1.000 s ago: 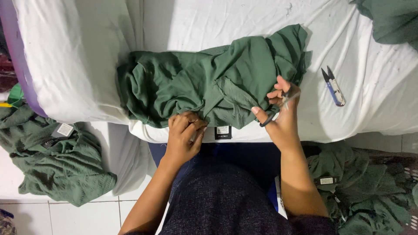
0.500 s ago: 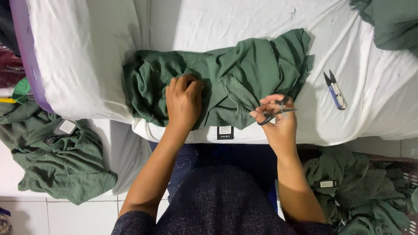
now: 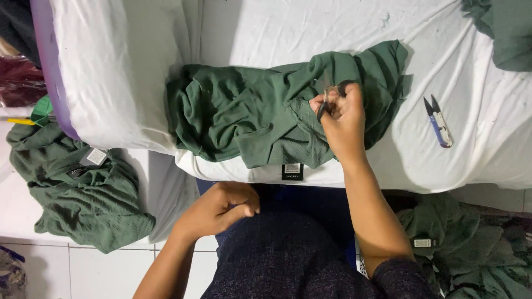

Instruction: Trimming loose threads from a green garment using a pair of snips on a work table.

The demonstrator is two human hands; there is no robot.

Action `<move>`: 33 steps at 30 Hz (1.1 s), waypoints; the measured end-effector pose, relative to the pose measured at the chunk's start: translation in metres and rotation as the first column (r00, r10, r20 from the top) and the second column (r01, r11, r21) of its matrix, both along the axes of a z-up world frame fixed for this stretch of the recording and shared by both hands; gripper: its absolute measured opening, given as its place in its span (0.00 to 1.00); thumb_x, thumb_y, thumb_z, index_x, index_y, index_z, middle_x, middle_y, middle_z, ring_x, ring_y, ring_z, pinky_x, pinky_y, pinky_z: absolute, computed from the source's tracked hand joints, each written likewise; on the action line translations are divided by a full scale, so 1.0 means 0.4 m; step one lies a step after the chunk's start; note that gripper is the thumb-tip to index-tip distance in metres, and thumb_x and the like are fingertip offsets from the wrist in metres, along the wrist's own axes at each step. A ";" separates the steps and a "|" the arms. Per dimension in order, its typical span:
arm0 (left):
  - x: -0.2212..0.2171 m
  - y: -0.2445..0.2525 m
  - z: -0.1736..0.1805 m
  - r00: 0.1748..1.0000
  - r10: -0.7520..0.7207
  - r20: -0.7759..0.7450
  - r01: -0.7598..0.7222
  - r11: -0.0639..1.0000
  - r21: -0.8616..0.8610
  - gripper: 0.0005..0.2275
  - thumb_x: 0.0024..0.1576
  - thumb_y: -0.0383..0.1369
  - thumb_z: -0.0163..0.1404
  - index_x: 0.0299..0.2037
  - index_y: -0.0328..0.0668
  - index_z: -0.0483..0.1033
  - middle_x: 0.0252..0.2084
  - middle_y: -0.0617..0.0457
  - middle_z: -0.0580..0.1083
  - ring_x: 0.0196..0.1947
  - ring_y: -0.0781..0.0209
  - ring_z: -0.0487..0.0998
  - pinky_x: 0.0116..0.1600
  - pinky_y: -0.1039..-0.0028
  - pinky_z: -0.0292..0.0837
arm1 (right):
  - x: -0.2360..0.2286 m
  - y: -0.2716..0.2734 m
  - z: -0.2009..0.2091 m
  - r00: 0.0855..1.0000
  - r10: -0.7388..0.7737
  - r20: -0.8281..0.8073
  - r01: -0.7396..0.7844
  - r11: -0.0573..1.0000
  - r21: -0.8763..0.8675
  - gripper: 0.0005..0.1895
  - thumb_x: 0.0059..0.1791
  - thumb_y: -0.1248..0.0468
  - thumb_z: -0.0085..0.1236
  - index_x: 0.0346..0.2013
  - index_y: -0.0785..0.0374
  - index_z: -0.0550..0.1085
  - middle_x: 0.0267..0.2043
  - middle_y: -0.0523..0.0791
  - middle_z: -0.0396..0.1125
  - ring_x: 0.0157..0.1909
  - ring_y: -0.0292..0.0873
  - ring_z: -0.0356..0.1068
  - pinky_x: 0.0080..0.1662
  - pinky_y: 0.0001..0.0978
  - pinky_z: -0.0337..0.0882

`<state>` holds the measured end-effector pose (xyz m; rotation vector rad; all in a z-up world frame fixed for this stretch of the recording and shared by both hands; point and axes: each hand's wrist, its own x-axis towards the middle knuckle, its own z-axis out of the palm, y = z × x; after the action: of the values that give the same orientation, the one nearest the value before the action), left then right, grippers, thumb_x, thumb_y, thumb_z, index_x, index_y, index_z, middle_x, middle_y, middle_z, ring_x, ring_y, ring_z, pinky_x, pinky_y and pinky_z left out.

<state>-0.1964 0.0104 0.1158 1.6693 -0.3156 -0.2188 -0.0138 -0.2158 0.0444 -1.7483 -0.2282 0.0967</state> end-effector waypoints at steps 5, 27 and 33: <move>0.051 0.013 -0.095 0.881 0.357 0.312 -0.465 0.779 0.421 0.02 0.56 0.30 0.61 0.35 0.42 0.83 0.30 0.49 0.80 0.32 0.47 0.81 0.42 0.63 0.76 | -0.011 0.021 -0.009 0.999 -0.019 0.032 0.024 0.987 -0.159 0.20 0.50 0.75 0.63 0.49 0.66 0.61 0.38 0.51 0.76 0.33 0.41 0.75 0.38 0.33 0.75; 0.083 0.028 -0.055 0.916 0.264 0.302 -0.317 0.938 0.139 0.05 0.57 0.19 0.53 0.32 0.37 0.76 0.31 0.48 0.75 0.37 0.44 0.78 0.49 0.57 0.73 | -0.024 -0.010 -0.099 0.994 -0.089 0.061 0.090 0.996 -0.012 0.21 0.51 0.77 0.62 0.50 0.65 0.60 0.35 0.50 0.74 0.38 0.43 0.76 0.41 0.31 0.75; 0.013 0.020 -0.060 0.968 0.220 0.122 -0.238 0.958 0.162 0.08 0.58 0.29 0.57 0.26 0.35 0.80 0.28 0.43 0.80 0.35 0.40 0.82 0.50 0.53 0.74 | -0.032 0.002 -0.037 0.995 -0.080 0.057 0.078 0.996 0.048 0.19 0.53 0.77 0.61 0.50 0.66 0.59 0.37 0.47 0.69 0.42 0.36 0.71 0.46 0.27 0.73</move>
<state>-0.1914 0.0183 0.0916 1.8795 -0.1807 0.0144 -0.0268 -0.2151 0.0294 -1.7141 -0.2026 -0.0177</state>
